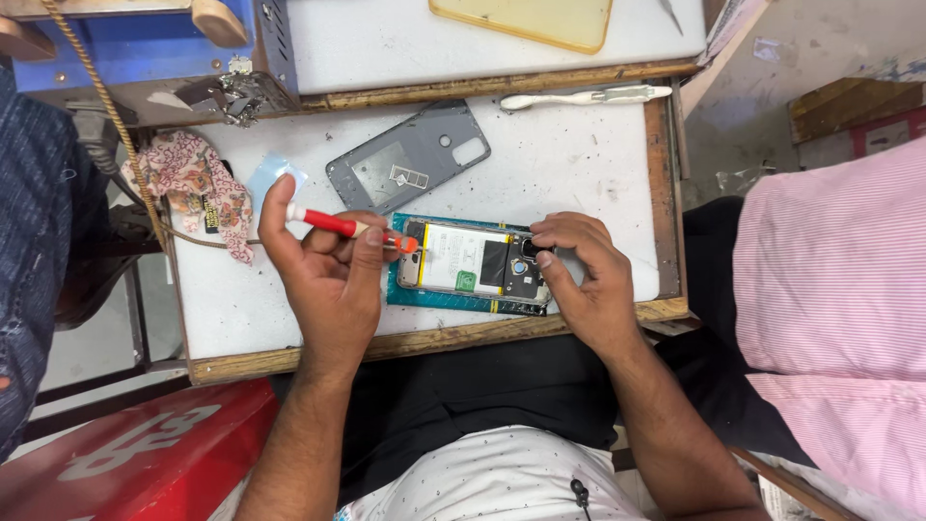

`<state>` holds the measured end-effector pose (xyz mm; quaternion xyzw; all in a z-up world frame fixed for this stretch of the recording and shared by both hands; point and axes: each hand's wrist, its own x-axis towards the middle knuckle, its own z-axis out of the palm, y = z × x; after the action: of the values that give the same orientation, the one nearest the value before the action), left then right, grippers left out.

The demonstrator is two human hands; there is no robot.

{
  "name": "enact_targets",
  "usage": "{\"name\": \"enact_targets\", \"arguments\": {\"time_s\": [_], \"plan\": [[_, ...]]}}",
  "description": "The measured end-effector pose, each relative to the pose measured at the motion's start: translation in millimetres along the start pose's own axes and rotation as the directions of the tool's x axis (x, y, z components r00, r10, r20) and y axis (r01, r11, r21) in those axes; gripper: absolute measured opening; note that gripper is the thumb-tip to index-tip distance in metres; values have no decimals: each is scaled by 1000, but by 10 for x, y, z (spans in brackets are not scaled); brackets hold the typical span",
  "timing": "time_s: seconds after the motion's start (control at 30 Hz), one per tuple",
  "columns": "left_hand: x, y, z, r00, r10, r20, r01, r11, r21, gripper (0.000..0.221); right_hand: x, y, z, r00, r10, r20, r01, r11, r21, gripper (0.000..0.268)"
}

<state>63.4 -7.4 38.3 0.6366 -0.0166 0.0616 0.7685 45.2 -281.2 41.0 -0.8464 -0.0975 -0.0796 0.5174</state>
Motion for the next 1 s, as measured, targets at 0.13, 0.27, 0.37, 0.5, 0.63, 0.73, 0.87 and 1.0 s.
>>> {"name": "enact_targets", "arguments": {"time_s": [0.13, 0.27, 0.37, 0.5, 0.63, 0.73, 0.87, 1.0], "plan": [[-61, -51, -110, 995, -39, -92, 46, 995, 85, 71, 4, -18, 5, 1000, 18, 10, -18, 1000, -16, 15], [-122, -109, -164, 989, -73, -130, 82, 994, 71, 72, 22, -66, 21, 1000, 11, 22, -10, 999, -50, 16], [-115, -134, -177, 987, -65, -144, 76, 994, 73, 72, 44, -86, 39, 1000, 4, 17, -3, 999, -33, 16], [-157, -158, -177, 986, -75, -148, 89, 992, 93, 71, 20, -61, 34, 1000, 8, 13, -7, 998, -60, 15], [-121, -133, -157, 986, -89, -140, 97, 994, 52, 71, 34, -63, 33, 1000, 13, 7, -13, 999, -42, 16], [-138, -134, -153, 986, -99, -134, 109, 992, 69, 70, 27, -58, 35, 1000, 8, 11, -8, 999, -51, 16], [-122, -153, -178, 992, -78, -104, 89, 989, 114, 69, 28, -42, 56, 1000, 9, 20, -8, 998, -64, 15], [-127, -157, -189, 990, -83, -112, 94, 991, 97, 68, 24, -17, 56, 1000, -10, 26, 12, 998, -65, 15]]}}
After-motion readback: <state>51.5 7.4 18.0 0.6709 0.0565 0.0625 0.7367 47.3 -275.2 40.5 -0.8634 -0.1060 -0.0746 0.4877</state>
